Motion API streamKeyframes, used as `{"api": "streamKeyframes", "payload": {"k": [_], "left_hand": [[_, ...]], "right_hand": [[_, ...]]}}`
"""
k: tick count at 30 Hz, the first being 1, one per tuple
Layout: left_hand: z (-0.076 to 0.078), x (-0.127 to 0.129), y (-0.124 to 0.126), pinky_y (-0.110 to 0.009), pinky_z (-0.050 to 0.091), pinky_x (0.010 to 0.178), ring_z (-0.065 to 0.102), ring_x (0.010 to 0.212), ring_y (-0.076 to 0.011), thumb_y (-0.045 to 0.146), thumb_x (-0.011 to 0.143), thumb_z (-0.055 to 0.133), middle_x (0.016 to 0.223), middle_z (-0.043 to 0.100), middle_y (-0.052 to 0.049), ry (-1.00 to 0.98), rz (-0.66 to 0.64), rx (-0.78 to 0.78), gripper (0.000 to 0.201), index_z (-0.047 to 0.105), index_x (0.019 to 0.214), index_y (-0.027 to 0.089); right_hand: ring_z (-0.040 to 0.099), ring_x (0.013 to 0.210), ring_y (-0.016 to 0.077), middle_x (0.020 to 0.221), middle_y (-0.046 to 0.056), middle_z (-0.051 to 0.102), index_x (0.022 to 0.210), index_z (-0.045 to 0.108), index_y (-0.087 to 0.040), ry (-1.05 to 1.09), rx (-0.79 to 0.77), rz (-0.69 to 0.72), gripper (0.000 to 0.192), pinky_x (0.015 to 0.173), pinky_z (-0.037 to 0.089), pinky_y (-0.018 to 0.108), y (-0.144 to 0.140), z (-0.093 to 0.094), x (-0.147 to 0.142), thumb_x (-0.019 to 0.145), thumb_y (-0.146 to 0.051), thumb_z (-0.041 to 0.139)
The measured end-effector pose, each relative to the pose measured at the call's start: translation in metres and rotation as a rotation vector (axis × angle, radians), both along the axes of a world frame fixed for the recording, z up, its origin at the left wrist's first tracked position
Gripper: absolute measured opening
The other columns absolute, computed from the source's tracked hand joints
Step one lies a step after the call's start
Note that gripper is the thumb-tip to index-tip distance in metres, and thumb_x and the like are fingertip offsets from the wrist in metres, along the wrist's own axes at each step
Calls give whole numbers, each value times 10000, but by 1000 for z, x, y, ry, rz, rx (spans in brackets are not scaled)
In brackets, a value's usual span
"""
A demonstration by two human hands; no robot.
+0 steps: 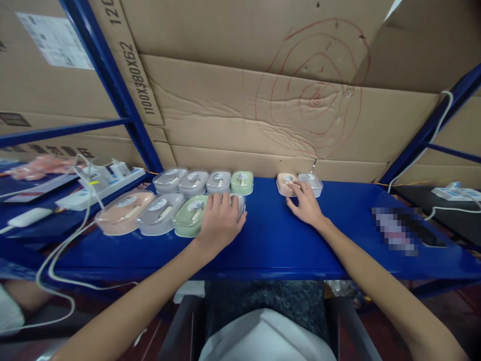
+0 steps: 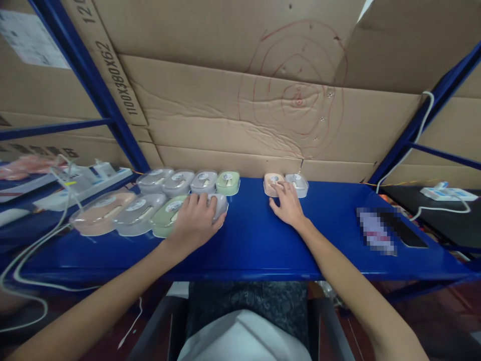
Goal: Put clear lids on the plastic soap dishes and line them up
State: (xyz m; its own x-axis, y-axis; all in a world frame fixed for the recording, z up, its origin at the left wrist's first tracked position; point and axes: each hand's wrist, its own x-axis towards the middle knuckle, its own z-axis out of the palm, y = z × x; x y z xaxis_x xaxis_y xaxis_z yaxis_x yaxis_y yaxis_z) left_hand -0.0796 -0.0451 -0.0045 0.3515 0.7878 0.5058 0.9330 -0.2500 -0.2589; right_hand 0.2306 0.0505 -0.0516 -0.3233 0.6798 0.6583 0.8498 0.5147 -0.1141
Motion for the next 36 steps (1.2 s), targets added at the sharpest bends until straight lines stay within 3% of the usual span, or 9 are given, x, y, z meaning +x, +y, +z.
{"api": "streamKeyframes", "payload": {"k": [5, 8, 12, 18, 22, 26, 28, 32, 36], "left_hand": [[2, 1, 19, -558, 484, 899, 624, 1086, -477, 436, 1019, 546, 1116, 676, -276, 16, 35, -33, 428, 714, 1145, 63], [2, 3, 23, -567, 482, 904, 622, 1106, -489, 446, 1022, 538, 1144, 674, -290, 9, 39, -46, 448, 709, 1157, 54], [5, 6, 22, -609, 472, 944, 603, 1149, -508, 518, 1017, 550, 1169, 671, -274, -57, -5, -24, 476, 705, 1161, 92], [22, 26, 25, -671, 394, 1101, 517, 1304, -505, 544, 1012, 575, 1319, 636, -250, -188, -230, -47, 496, 674, 1279, 139], [27, 44, 38, -559, 408, 1184, 490, 1391, -393, 508, 1047, 538, 1420, 592, -192, -247, -444, -176, 484, 610, 1370, 154], [18, 54, 51, -507, 387, 1235, 459, 1453, -338, 423, 1043, 563, 1480, 546, -173, -360, -618, -270, 458, 551, 1424, 168], [13, 54, 54, -506, 383, 1245, 469, 1449, -321, 382, 1026, 596, 1482, 546, -151, -429, -671, -284, 473, 516, 1455, 199], [4, 54, 53, -512, 371, 1262, 452, 1478, -327, 415, 950, 722, 1531, 515, -146, -531, -729, -365, 654, 447, 1512, 224], [-6, 57, 51, -554, 412, 1209, 505, 1413, -357, 420, 915, 758, 1483, 555, -146, -553, -726, -435, 676, 462, 1492, 231]], "right_hand": [[320, 1596, 420, 1669, 207, 423, 1611, 432, -173, -128, -74, -30, 685, 1276, 322, 650, -1, -3, -5, 982, -395, 587], [378, 1560, 431, 1610, 235, 495, 1534, 511, -131, -149, -75, -49, 601, 1278, 313, 648, -1, -4, -7, 984, -364, 570], [528, 1380, 450, 1397, 242, 624, 1380, 605, -144, -76, -38, -42, 480, 1163, 440, 658, -2, 2, -10, 947, -349, 626], [537, 1278, 476, 1329, 236, 590, 1379, 575, -186, 46, 47, -74, 598, 1060, 479, 701, 3, 4, -7, 883, -465, 758], [588, 1151, 421, 1144, 186, 639, 1153, 630, -222, 23, 27, -57, 362, 1007, 518, 639, 3, 3, -3, 920, -482, 725], [607, 1020, 375, 1001, 151, 618, 976, 600, -227, -2, 1, -41, 244, 928, 546, 554, -7, 19, -3, 904, -427, 718], [610, 967, 350, 985, 137, 616, 947, 584, -223, -45, -72, 45, 237, 885, 550, 516, -14, 35, -3, 851, -375, 738], [641, 964, 293, 1045, 88, 663, 1027, 600, -232, -120, -255, 398, 300, 878, 544, 440, -27, 62, -3, 770, -263, 751], [662, 1068, 289, 1176, 91, 686, 1117, 604, -254, 44, -294, 594, 354, 964, 548, 444, -34, 56, -10, 807, -316, 765]]}}
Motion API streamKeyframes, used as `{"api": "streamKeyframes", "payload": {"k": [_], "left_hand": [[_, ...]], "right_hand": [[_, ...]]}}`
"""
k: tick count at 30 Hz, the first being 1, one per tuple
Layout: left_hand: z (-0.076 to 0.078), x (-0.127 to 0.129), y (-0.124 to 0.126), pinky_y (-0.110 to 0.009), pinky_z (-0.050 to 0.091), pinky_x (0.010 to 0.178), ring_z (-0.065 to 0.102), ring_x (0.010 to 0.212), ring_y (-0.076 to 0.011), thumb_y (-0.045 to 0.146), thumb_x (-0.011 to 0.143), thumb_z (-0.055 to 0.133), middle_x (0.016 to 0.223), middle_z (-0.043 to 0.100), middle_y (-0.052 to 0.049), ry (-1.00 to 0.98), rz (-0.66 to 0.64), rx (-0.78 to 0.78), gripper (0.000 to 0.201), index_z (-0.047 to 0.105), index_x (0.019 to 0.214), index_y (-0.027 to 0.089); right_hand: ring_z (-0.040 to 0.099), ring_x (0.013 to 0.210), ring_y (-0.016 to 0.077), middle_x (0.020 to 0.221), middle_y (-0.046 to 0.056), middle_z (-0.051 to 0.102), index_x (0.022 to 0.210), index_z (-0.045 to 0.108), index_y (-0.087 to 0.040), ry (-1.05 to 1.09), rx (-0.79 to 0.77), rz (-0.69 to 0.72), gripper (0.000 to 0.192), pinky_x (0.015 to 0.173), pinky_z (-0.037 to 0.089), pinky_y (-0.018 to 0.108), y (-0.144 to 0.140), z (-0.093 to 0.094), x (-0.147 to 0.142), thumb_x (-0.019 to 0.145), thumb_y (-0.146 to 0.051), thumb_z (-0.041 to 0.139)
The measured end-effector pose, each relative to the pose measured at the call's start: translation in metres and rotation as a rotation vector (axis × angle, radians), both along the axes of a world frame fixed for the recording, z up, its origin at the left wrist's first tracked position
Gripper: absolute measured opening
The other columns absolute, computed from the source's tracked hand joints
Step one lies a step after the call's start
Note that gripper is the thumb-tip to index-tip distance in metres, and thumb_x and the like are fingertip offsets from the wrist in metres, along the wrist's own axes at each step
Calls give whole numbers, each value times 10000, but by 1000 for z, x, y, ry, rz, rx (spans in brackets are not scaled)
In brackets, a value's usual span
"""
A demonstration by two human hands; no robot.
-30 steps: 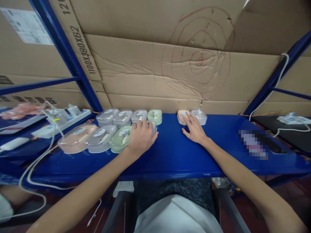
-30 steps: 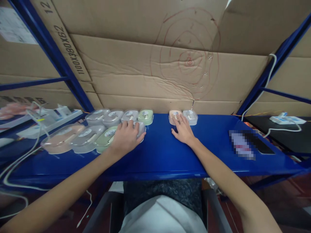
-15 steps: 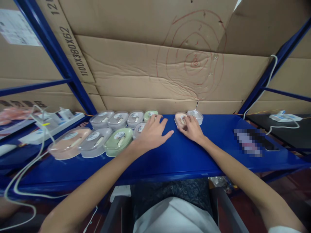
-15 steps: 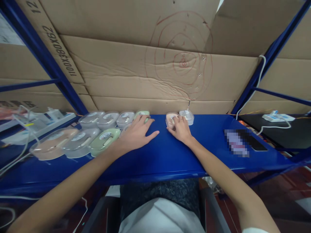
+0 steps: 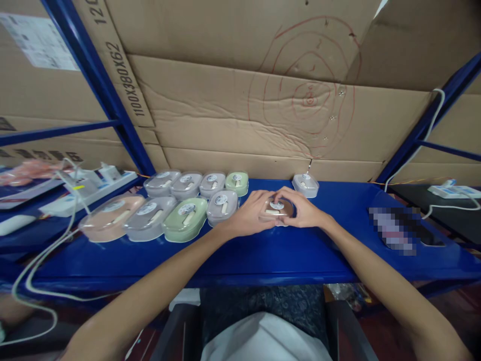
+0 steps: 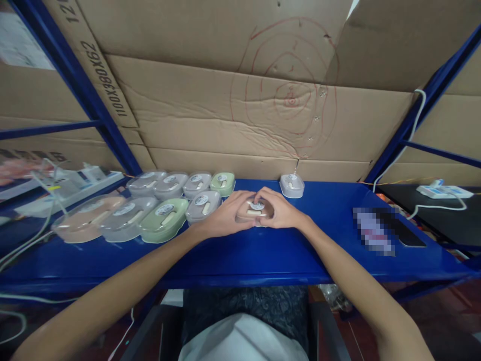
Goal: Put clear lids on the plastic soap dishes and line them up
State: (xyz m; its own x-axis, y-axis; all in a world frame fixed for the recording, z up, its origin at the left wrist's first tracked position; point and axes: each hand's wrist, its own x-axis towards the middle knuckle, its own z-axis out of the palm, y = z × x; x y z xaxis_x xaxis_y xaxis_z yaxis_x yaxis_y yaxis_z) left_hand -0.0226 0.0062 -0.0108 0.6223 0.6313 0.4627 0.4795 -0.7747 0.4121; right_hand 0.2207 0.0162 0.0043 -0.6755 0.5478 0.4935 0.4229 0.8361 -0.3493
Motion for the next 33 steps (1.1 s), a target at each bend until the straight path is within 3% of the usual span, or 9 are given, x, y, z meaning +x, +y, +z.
{"api": "streamKeyframes", "payload": {"k": [5, 9, 14, 20, 33], "left_hand": [[-13, 2, 5, -551, 436, 1159, 547, 1296, -348, 409, 900, 766, 1384, 615, -131, -38, -3, 61, 618, 517, 1435, 227], [-21, -1, 7, -561, 437, 1166, 532, 1304, -346, 401, 841, 814, 1364, 597, -126, -101, -4, 48, 692, 518, 1447, 246], [-28, -2, 8, -550, 448, 1183, 520, 1345, -339, 406, 791, 868, 1393, 546, -146, -158, -35, -4, 792, 502, 1466, 210], [-26, -4, 10, -525, 487, 1166, 567, 1363, -327, 366, 779, 861, 1433, 530, -136, -199, -66, -104, 801, 482, 1472, 236], [-22, -10, 8, -550, 431, 1233, 529, 1433, -336, 386, 821, 844, 1494, 495, -140, -117, -92, -133, 836, 421, 1531, 263]], "right_hand": [[624, 1257, 326, 1320, 139, 641, 1286, 591, -264, 182, 56, -40, 520, 1077, 531, 508, -3, -34, -9, 853, -447, 813], [645, 1267, 333, 1352, 130, 656, 1357, 604, -285, 217, 6, -71, 656, 1111, 522, 537, 0, -46, -8, 813, -535, 873], [673, 1239, 329, 1340, 114, 678, 1366, 621, -287, 216, -84, -94, 770, 1095, 529, 521, 6, -49, -4, 725, -574, 936], [695, 1233, 312, 1350, 89, 701, 1350, 613, -283, 220, -212, -58, 779, 1084, 545, 486, 9, -47, 1, 699, -544, 951], [688, 1273, 333, 1392, 101, 699, 1400, 599, -286, 238, -232, -55, 821, 1113, 541, 522, 1, -42, -1, 691, -497, 954]]}}
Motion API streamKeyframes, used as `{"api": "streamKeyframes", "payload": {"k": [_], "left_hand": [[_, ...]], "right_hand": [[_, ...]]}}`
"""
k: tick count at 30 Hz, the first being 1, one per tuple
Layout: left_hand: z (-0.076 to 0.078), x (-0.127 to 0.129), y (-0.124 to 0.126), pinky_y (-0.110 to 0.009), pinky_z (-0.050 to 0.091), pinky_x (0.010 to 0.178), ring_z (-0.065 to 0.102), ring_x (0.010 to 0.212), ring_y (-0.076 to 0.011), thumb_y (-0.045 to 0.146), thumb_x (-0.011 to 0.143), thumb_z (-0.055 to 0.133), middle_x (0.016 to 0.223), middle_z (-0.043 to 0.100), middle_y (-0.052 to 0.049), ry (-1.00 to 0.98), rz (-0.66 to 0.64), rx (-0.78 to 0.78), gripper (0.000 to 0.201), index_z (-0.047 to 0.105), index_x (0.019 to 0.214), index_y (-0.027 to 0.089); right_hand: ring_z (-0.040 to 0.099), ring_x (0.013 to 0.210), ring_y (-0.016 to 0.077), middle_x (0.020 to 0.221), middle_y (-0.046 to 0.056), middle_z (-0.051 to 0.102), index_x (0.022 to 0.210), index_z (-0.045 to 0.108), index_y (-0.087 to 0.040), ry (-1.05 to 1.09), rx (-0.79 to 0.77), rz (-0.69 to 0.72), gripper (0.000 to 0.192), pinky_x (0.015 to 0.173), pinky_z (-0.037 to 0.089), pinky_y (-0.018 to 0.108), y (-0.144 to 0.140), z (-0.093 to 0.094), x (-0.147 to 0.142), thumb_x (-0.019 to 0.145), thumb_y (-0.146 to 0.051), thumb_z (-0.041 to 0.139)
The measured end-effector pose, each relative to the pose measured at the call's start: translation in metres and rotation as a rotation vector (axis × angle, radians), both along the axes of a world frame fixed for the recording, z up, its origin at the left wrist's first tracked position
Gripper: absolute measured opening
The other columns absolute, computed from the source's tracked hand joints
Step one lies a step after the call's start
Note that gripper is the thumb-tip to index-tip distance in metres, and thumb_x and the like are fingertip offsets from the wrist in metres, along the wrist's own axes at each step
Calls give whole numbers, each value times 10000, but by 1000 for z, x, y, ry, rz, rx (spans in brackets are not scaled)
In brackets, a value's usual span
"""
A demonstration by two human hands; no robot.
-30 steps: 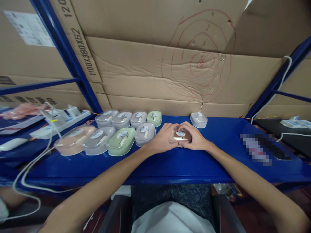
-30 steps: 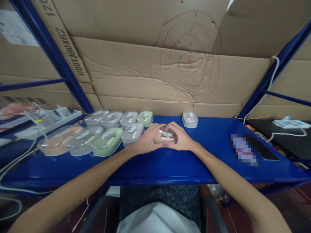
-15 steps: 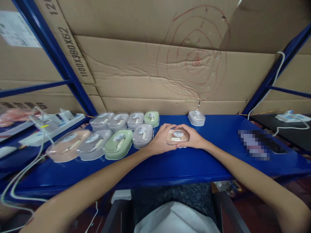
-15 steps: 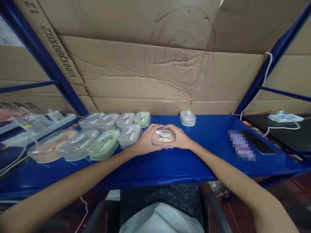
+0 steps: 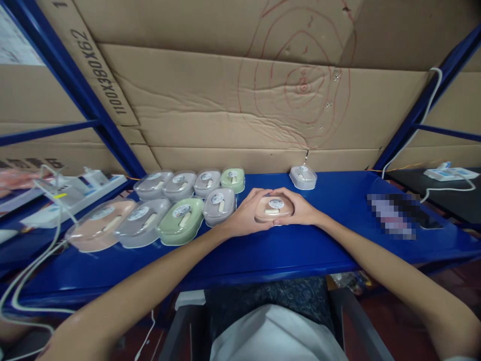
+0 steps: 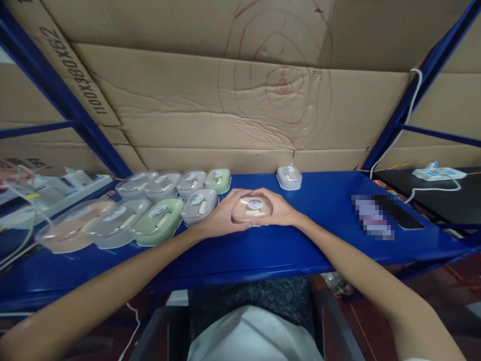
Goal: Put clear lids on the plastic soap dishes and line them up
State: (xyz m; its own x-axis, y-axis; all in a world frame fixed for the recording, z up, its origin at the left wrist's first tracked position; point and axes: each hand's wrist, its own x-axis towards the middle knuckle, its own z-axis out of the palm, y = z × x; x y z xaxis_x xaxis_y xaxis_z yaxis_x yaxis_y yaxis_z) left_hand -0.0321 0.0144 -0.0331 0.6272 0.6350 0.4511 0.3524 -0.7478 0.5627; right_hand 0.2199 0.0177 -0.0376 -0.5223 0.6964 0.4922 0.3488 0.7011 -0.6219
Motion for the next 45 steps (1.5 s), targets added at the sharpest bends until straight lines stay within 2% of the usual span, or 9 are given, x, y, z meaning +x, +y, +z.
{"api": "streamKeyframes", "payload": {"k": [9, 16, 20, 24, 27, 30, 33, 36, 45], "left_hand": [[-1, -1, 0, -545, 411, 1249, 503, 1469, -347, 379, 842, 837, 1532, 478, -141, 33, 0, 12, 862, 389, 1571, 278], [-4, -2, 2, -600, 380, 1247, 444, 1513, -387, 449, 730, 945, 1604, 436, -158, -33, 35, -98, 1213, 202, 1681, 329], [-8, -3, 4, -591, 391, 1240, 444, 1509, -395, 512, 705, 956, 1687, 341, -161, -62, 59, -151, 1328, 105, 1711, 348], [-9, -3, 3, -571, 436, 1202, 516, 1442, -382, 528, 701, 950, 1580, 458, -153, -50, 67, -165, 1306, 145, 1708, 328], [-3, -2, 0, -558, 418, 1221, 516, 1443, -371, 531, 730, 929, 1527, 503, -132, 10, 68, -151, 1138, 308, 1657, 307], [4, -2, -3, -542, 409, 1230, 516, 1442, -364, 516, 748, 918, 1518, 516, -115, 54, 67, -146, 997, 424, 1584, 290], [7, -3, -4, -522, 430, 1213, 542, 1409, -352, 514, 745, 919, 1481, 539, -100, 63, 58, -147, 972, 445, 1562, 286], [7, -3, -4, -512, 429, 1214, 547, 1404, -347, 517, 743, 917, 1474, 546, -96, 73, 43, -144, 951, 462, 1545, 282], [7, -2, -3, -492, 433, 1212, 561, 1395, -335, 535, 742, 919, 1484, 535, -93, 68, 44, -150, 952, 465, 1541, 289]], "right_hand": [[663, 1312, 320, 1407, 83, 681, 1393, 610, -286, 63, -103, 29, 752, 1174, 497, 530, 3, -5, 3, 738, -452, 938], [647, 1331, 308, 1393, 89, 681, 1311, 654, -270, 222, -246, 69, 665, 1179, 497, 507, 13, -8, 7, 743, -471, 936], [690, 1270, 305, 1365, 73, 700, 1271, 671, -283, 303, -305, -20, 546, 1137, 529, 524, 20, -3, 15, 823, -526, 866], [729, 1185, 299, 1305, 67, 728, 1223, 657, -290, 358, -187, -185, 545, 1127, 539, 539, 33, -5, 26, 812, -587, 856], [741, 1155, 300, 1329, 91, 720, 1269, 639, -279, 273, -62, -291, 600, 1111, 553, 540, 41, -10, 35, 812, -608, 848], [729, 1170, 315, 1357, 122, 708, 1330, 644, -259, 101, 72, -379, 634, 1063, 581, 536, 45, -13, 41, 839, -622, 816], [703, 1200, 337, 1344, 143, 712, 1369, 661, -241, -59, 177, -404, 654, 1057, 579, 556, 47, -14, 44, 858, -626, 792], [676, 1249, 349, 1339, 157, 707, 1390, 677, -224, -165, 235, -395, 656, 1114, 540, 571, 49, -15, 45, 880, -626, 774], [619, 1324, 371, 1422, 185, 668, 1488, 619, -192, -397, 240, -401, 661, 1155, 496, 572, 52, -22, 46, 953, -574, 694]]}}
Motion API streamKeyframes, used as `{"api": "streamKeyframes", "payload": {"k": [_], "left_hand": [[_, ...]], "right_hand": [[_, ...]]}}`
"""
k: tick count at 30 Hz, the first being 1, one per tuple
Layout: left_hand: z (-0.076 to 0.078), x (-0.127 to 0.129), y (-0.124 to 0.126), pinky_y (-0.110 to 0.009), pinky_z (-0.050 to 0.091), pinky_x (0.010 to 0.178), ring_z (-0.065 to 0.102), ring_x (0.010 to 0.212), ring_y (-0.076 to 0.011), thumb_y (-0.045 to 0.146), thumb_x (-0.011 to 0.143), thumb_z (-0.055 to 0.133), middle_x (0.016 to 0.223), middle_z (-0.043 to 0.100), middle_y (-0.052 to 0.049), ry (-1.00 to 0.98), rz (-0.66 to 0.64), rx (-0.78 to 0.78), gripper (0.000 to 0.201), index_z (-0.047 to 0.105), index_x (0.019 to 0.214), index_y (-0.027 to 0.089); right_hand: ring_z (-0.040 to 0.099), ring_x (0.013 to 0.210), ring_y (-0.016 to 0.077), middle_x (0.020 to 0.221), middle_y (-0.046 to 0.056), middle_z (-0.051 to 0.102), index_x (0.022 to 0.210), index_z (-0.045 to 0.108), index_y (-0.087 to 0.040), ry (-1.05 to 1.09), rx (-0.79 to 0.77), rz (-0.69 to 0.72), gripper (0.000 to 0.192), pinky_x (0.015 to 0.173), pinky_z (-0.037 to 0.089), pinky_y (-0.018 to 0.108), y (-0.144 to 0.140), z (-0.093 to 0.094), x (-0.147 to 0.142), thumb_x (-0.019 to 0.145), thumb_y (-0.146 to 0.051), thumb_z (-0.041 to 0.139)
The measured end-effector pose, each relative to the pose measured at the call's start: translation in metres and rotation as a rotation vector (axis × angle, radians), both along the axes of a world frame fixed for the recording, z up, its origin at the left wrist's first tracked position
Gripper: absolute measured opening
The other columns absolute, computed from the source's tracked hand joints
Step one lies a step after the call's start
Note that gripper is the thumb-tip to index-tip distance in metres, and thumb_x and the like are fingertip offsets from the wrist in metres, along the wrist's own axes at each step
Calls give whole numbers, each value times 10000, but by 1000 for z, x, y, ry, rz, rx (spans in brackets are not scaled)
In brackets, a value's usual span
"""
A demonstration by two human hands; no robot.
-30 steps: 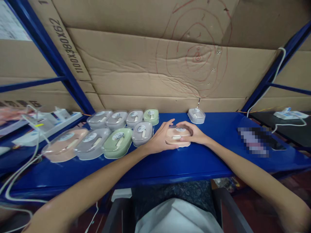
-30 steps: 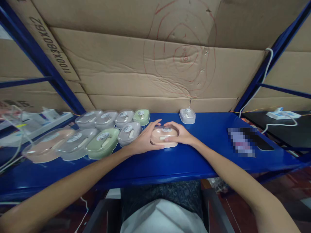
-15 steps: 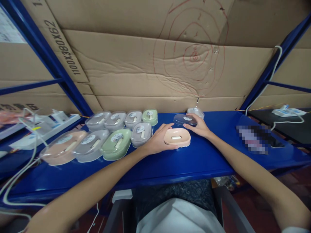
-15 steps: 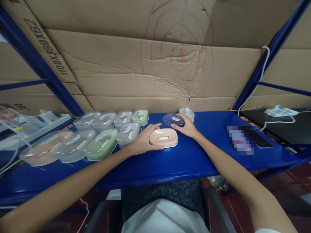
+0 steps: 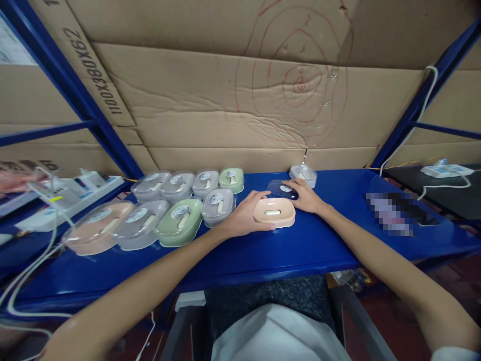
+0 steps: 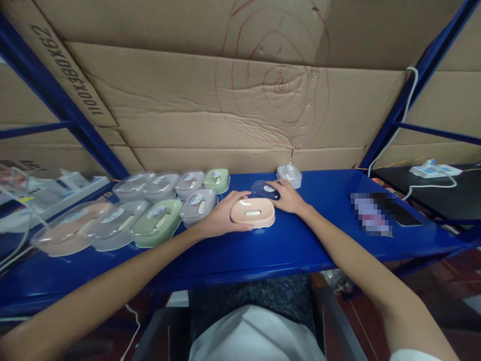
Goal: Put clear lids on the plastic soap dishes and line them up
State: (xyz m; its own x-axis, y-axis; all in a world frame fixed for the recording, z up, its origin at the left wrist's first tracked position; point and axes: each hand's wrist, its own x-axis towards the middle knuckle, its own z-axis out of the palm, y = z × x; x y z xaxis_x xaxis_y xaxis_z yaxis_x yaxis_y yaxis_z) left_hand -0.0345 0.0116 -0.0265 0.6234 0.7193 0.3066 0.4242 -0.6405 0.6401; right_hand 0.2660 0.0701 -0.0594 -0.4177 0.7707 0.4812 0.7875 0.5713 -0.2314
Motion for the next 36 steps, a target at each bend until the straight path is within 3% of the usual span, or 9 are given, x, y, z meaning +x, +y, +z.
{"api": "streamKeyframes", "payload": {"k": [13, 20, 26, 32, 36], "left_hand": [[-4, -1, 3, -515, 409, 1231, 527, 1427, -342, 545, 738, 921, 1511, 523, -93, 5, -15, 4, 976, 450, 1559, 306], [-7, -1, 2, -526, 395, 1240, 511, 1447, -358, 585, 795, 867, 1534, 501, -121, 18, 47, -7, 950, 429, 1579, 276], [-8, 1, 1, -549, 373, 1250, 471, 1474, -362, 581, 834, 816, 1517, 515, -124, 45, 79, -13, 913, 408, 1593, 281], [-5, 1, -1, -581, 333, 1274, 403, 1508, -375, 515, 836, 795, 1562, 465, -129, 97, 57, -1, 925, 364, 1620, 277], [-4, 1, -2, -582, 322, 1278, 371, 1521, -376, 435, 839, 768, 1578, 453, -141, 130, 42, 9, 923, 337, 1634, 249]], "right_hand": [[585, 1338, 438, 1409, 228, 652, 1507, 551, -179, -228, -85, -266, 735, 1108, 495, 573, -11, 17, 1, 965, -671, 613], [561, 1333, 518, 1372, 246, 666, 1492, 568, -212, -185, -100, -369, 726, 1068, 472, 707, -5, 8, 12, 951, -695, 609], [575, 1328, 509, 1361, 256, 669, 1485, 585, -186, -131, -60, -294, 693, 1091, 465, 716, 0, 1, 15, 967, -645, 610], [474, 1491, 488, 1617, 238, 502, 1611, 464, -190, -101, -116, -235, 761, 1199, 413, 681, 3, -6, 12, 1008, -648, 536], [401, 1555, 481, 1665, 217, 457, 1637, 426, -203, -46, -120, -226, 777, 1242, 364, 692, 0, -3, 8, 1015, -661, 508]]}}
